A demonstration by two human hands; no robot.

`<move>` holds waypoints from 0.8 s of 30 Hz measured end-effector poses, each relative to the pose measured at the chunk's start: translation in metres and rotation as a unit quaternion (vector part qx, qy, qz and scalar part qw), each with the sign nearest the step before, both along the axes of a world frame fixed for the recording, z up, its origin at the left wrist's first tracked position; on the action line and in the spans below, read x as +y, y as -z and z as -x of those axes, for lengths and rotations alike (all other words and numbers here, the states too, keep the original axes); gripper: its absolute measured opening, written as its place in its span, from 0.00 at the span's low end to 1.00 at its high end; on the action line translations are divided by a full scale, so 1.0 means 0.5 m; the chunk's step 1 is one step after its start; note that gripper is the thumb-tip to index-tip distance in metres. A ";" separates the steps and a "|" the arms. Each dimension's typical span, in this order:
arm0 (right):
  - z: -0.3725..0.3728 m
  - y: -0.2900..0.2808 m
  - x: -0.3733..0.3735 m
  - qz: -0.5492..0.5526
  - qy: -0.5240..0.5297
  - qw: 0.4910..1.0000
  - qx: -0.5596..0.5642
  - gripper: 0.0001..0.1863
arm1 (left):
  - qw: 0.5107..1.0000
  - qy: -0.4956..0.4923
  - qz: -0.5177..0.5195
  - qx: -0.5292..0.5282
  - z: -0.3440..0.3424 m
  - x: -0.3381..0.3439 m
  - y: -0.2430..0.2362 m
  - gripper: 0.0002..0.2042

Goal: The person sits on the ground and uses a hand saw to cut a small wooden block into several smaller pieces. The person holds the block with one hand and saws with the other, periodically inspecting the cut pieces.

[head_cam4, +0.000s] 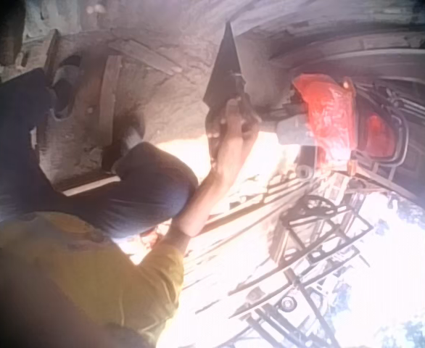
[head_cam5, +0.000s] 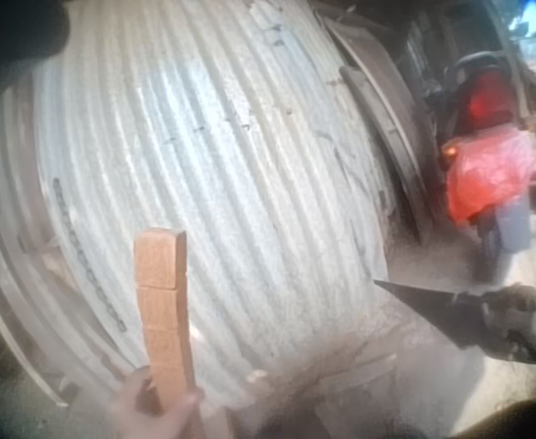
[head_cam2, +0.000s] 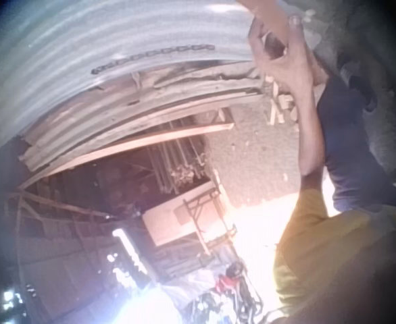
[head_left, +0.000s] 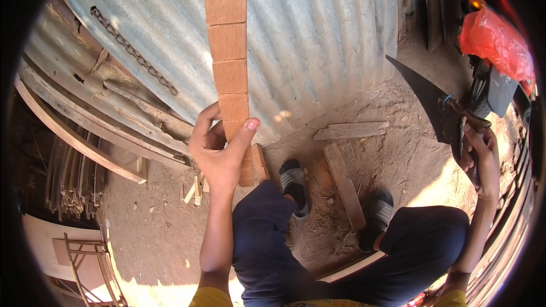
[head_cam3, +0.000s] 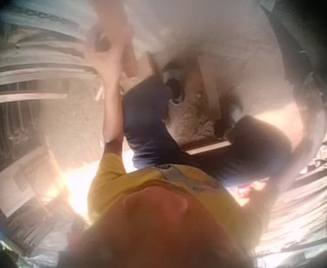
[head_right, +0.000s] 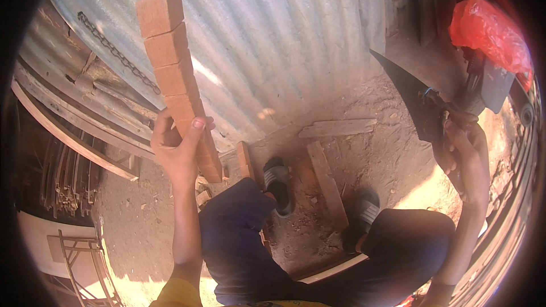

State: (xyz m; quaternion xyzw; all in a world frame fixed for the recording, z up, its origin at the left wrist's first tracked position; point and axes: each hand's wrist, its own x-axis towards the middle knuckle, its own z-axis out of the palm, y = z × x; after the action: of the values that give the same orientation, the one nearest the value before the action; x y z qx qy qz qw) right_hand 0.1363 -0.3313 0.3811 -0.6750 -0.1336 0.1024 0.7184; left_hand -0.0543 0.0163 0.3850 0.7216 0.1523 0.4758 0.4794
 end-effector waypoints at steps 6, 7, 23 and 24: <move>-0.002 0.001 -0.003 0.002 -0.008 1.000 -0.004 0.10 | 1.000 0.018 0.000 -0.001 0.001 -0.001 0.000 0.20; -0.003 0.002 -0.005 0.005 -0.007 1.000 -0.003 0.10 | 1.000 0.022 0.000 -0.004 0.000 -0.001 0.001 0.19; -0.007 0.009 -0.012 -0.005 0.006 1.000 0.009 0.07 | 0.999 0.049 0.018 -0.001 0.008 0.017 0.015 0.15; -0.007 0.009 -0.012 0.000 0.008 1.000 0.009 0.07 | 0.999 0.042 0.003 0.003 0.011 0.023 0.020 0.15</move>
State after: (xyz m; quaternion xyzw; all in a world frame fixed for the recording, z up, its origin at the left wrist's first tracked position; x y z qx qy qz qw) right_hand 0.1397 -0.3373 0.3767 -0.6749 -0.1220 0.1025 0.7205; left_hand -0.0595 0.0278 0.3750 0.7273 0.1246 0.4529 0.5003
